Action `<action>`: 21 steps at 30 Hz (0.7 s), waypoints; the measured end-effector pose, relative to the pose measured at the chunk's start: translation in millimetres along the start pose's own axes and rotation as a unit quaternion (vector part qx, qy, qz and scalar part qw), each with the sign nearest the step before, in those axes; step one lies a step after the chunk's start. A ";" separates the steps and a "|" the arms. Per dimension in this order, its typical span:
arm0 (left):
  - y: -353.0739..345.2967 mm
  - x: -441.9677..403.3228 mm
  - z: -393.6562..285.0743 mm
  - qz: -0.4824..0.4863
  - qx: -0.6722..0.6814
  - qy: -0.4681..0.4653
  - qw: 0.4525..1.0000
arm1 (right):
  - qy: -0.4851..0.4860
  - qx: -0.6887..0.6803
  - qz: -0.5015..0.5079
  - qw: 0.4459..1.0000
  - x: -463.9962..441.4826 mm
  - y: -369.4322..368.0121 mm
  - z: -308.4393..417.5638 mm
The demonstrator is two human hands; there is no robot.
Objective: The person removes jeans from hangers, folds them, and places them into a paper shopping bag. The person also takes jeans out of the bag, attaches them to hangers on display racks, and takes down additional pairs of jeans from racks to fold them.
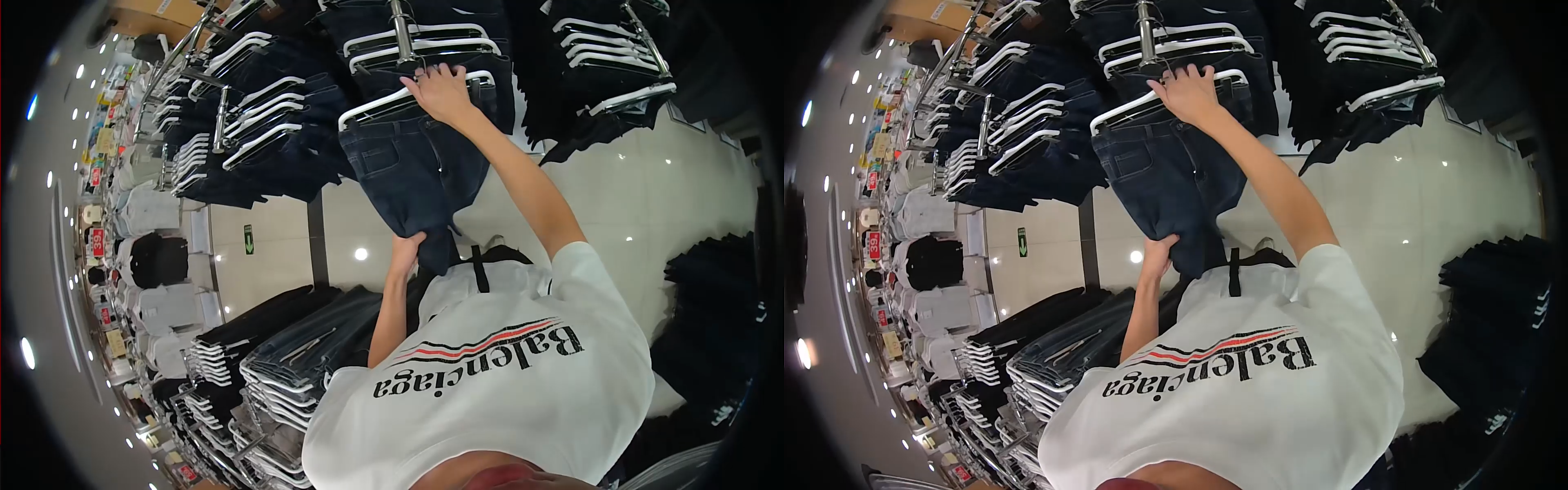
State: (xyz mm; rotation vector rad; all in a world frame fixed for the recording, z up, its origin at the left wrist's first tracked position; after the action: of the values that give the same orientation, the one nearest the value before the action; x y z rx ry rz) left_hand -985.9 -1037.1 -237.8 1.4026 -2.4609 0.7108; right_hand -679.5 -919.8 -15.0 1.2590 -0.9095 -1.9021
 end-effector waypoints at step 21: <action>-42.9 2.4 -20.3 0.069 0.531 0.051 0.843 | -0.239 -0.949 0.165 0.122 394.2 -101.0 -62.0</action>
State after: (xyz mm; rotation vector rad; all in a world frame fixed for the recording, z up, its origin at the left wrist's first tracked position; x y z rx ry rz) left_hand -951.5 -1046.9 -206.5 1.3453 -2.0818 2.3434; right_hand -758.1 -1203.8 -302.4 -1.1714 1.1674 -1.1421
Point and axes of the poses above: each hand's wrist, its own x-axis away from the middle knuckle, its own y-axis out of the back of the hand, z = x × y, the point moved 10 cm from there along -x, towards the middle knuckle, and after that the axes turned 4 degrees about z, right-handed, at the moved point
